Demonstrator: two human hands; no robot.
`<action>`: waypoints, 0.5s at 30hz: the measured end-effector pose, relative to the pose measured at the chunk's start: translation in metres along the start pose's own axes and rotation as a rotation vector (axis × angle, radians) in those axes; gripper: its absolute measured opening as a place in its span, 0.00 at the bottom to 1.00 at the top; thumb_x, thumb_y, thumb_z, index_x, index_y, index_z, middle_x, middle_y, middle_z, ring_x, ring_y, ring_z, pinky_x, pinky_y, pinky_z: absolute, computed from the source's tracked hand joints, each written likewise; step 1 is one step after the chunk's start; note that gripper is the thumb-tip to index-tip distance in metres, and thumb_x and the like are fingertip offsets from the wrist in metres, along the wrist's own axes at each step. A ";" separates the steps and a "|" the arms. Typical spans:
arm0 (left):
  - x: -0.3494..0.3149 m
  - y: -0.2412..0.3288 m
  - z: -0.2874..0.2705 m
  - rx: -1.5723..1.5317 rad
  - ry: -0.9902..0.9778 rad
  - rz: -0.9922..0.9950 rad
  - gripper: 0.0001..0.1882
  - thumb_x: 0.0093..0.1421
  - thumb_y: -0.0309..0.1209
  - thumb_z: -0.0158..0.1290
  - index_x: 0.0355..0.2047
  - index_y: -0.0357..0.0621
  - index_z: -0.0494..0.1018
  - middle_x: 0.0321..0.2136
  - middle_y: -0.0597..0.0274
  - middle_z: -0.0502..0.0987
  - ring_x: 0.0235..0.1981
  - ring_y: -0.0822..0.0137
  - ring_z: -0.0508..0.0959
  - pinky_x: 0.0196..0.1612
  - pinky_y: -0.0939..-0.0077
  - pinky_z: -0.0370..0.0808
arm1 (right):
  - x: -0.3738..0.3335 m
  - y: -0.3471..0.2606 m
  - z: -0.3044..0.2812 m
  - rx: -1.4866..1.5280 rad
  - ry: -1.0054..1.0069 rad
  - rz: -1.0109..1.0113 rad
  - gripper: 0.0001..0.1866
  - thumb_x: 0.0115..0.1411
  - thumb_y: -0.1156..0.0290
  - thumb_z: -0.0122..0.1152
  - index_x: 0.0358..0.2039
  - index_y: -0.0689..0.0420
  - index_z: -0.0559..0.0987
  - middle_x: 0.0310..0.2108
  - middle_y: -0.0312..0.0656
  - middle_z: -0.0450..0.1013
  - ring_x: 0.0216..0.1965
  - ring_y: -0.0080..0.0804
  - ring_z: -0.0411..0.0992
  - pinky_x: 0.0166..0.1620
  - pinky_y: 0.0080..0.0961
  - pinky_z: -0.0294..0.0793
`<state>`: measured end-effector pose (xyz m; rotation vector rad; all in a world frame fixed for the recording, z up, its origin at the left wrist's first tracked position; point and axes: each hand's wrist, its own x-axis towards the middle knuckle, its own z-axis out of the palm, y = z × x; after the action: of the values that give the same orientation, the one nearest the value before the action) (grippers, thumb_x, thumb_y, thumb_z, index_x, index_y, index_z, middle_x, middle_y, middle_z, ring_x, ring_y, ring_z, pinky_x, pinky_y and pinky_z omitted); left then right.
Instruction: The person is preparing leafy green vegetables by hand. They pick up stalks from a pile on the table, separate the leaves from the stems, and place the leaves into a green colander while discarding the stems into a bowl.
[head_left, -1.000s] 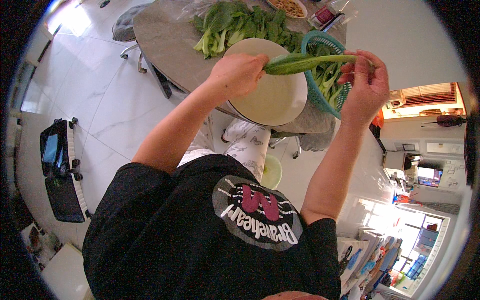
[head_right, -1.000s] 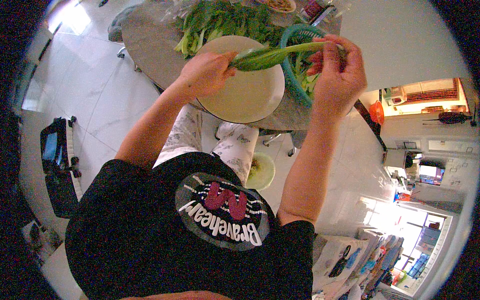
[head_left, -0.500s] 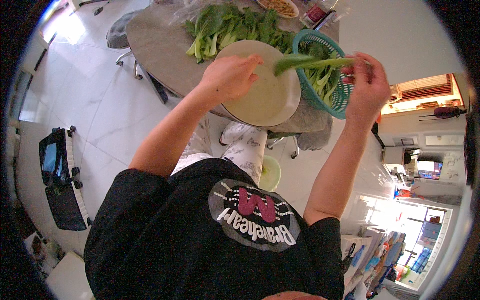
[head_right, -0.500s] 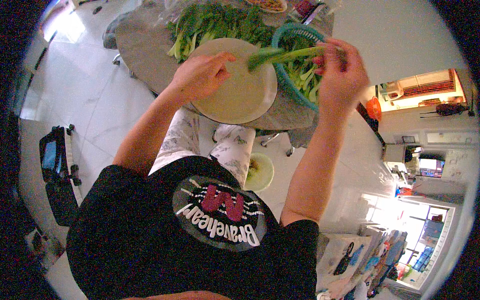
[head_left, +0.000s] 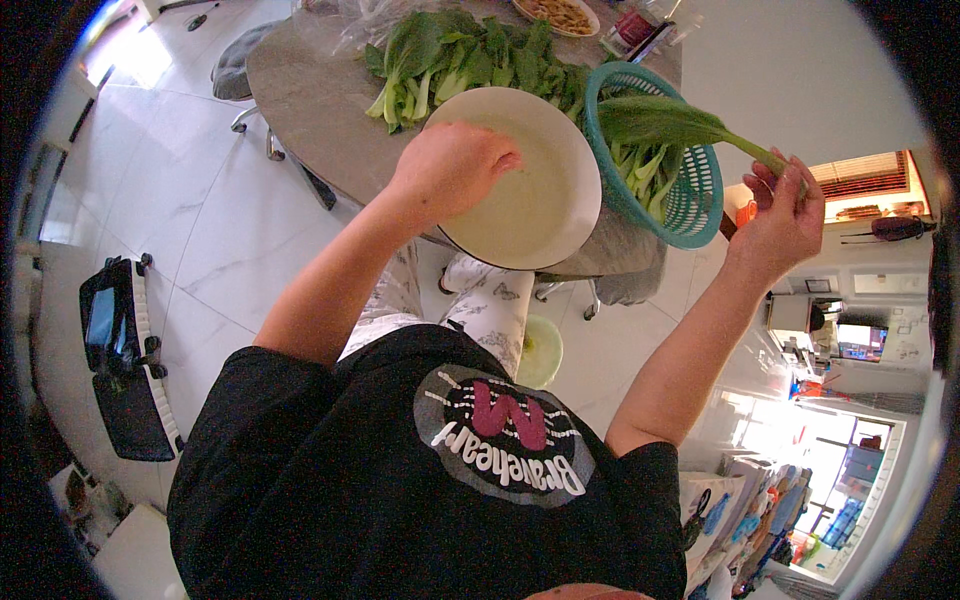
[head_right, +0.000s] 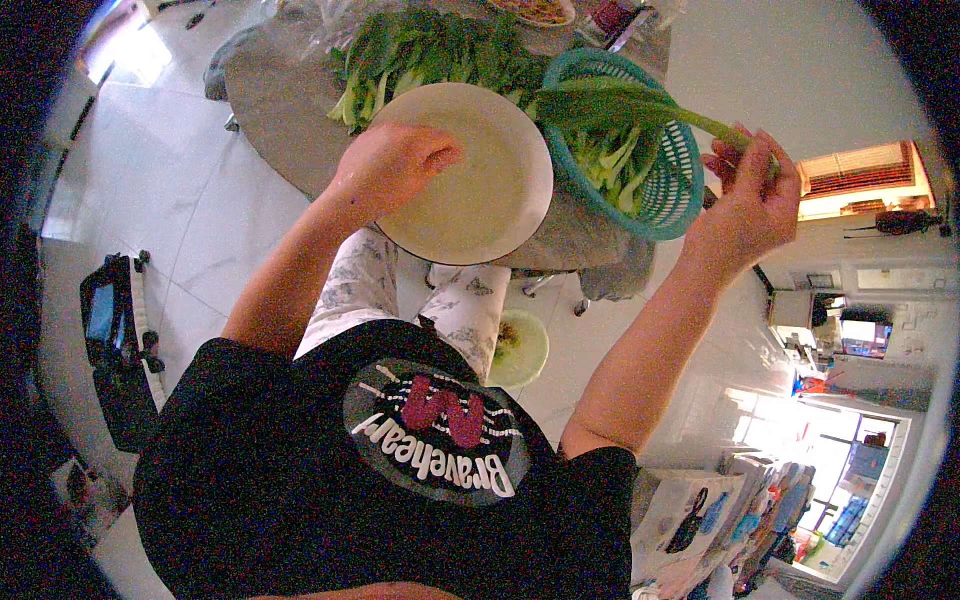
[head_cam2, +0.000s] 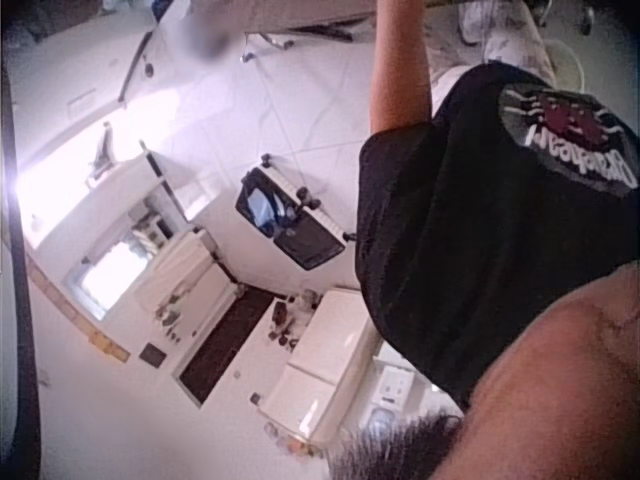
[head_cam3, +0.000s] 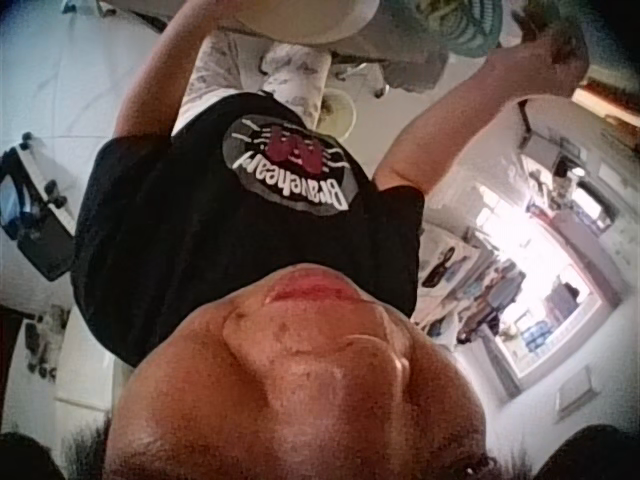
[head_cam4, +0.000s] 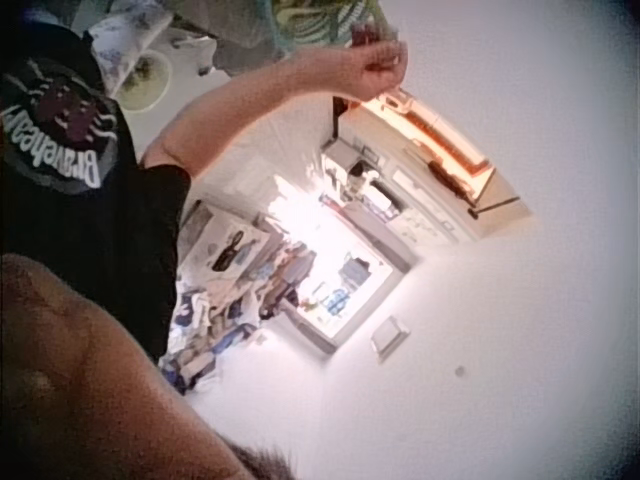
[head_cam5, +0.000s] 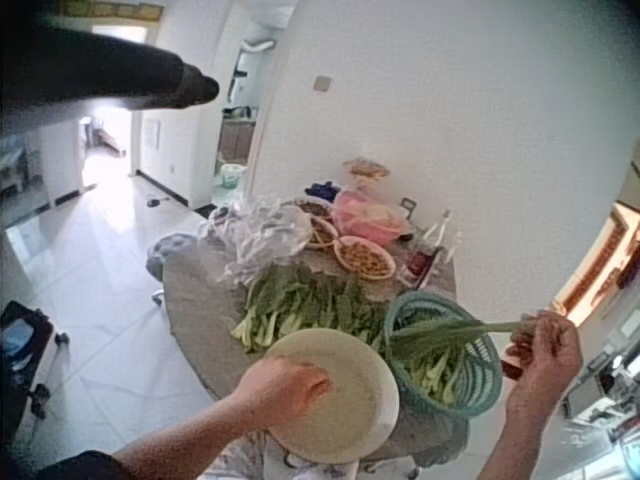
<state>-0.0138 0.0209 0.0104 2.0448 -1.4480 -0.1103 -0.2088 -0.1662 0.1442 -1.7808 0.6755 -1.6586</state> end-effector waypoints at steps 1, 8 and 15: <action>0.000 0.001 0.002 -0.025 0.043 0.019 0.12 0.59 0.40 0.47 0.36 0.50 0.76 0.30 0.55 0.78 0.32 0.51 0.78 0.36 0.57 0.74 | 0.002 0.002 -0.002 0.000 0.055 -0.021 0.07 0.62 0.76 0.52 0.39 0.65 0.73 0.34 0.50 0.77 0.26 0.32 0.77 0.24 0.20 0.77; -0.002 0.008 -0.012 0.017 -0.063 0.003 0.11 0.57 0.37 0.50 0.38 0.51 0.77 0.33 0.58 0.79 0.36 0.52 0.78 0.39 0.58 0.75 | -0.002 0.094 -0.007 -0.540 -0.034 -0.344 0.09 0.60 0.74 0.55 0.41 0.60 0.78 0.33 0.46 0.78 0.32 0.34 0.78 0.36 0.28 0.78; -0.004 -0.001 -0.005 -0.138 0.087 0.121 0.11 0.57 0.35 0.52 0.35 0.43 0.77 0.31 0.55 0.79 0.33 0.53 0.78 0.38 0.63 0.75 | -0.031 0.113 0.003 -1.000 -0.751 -0.173 0.13 0.55 0.63 0.60 0.37 0.57 0.80 0.35 0.50 0.77 0.36 0.46 0.76 0.40 0.36 0.74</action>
<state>-0.0129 0.0267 0.0128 1.8244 -1.4648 -0.0684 -0.2047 -0.2213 0.0412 -2.9619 1.0819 -0.5592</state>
